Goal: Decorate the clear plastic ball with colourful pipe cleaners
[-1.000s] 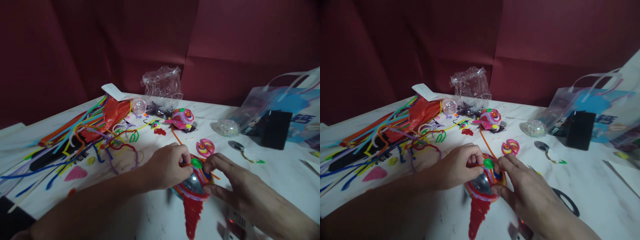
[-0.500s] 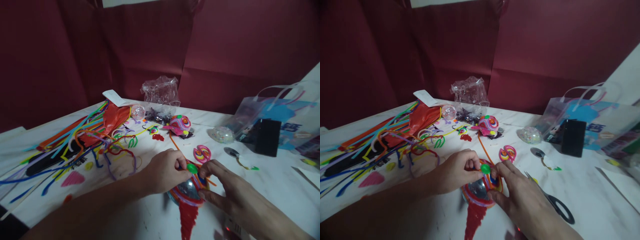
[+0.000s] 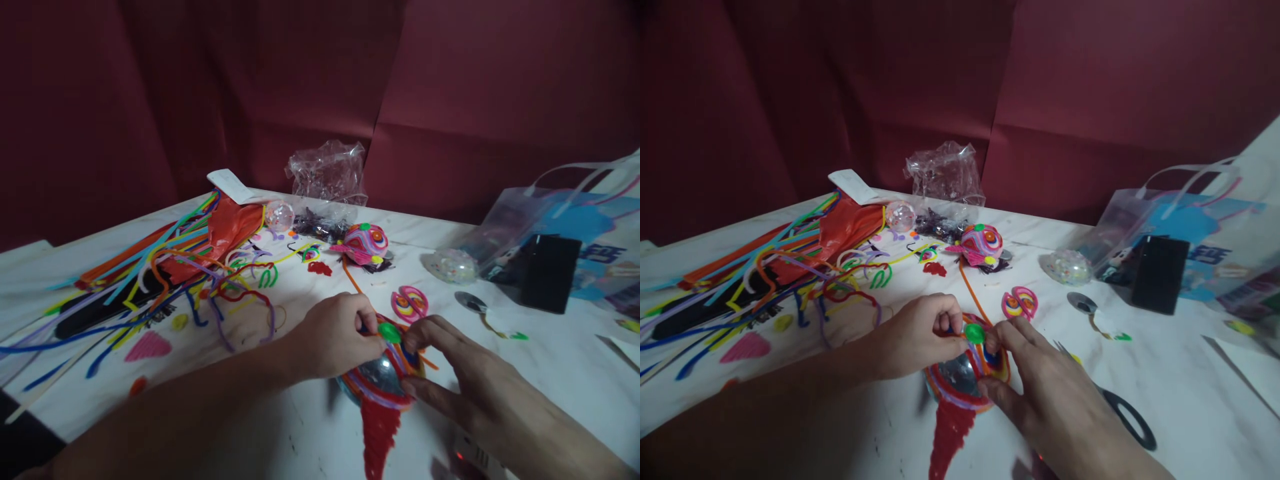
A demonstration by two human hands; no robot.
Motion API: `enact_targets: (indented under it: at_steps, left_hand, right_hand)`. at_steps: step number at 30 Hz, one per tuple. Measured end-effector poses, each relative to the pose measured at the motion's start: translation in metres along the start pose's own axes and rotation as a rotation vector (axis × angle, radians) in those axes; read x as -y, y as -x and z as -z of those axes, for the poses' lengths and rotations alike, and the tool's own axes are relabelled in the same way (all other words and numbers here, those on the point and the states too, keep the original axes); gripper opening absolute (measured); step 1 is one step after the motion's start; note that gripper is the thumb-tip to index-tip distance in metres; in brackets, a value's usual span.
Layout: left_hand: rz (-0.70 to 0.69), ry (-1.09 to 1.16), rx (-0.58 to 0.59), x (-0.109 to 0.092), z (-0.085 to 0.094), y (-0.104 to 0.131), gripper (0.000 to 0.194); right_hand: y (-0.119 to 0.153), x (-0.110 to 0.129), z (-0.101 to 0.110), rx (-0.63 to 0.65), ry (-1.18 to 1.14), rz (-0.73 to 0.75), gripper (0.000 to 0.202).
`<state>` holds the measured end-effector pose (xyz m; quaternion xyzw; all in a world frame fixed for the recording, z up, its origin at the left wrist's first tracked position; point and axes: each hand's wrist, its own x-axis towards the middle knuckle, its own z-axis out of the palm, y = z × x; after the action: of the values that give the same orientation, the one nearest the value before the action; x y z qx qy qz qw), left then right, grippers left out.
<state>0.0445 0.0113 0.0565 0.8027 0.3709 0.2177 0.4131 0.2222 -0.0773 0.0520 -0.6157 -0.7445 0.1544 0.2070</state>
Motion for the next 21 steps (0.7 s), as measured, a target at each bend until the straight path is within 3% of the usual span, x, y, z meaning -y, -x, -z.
enact_targets:
  at_steps: [6,16,21]
  left_hand:
    - [-0.015,0.028,0.019,-0.001,0.001,-0.001,0.011]
    - [-0.069,-0.071,0.013,-0.006,0.004,0.0,0.013]
    - [-0.085,-0.085,0.024,-0.008,0.006,-0.001,0.013]
  right_hand:
    - [0.002,-0.004,-0.003,-0.047,0.004,-0.005,0.02]
    - [0.008,0.005,-0.005,-0.038,-0.026,0.024,0.008]
    - [0.015,0.005,0.018,-0.063,-0.056,0.053,0.018]
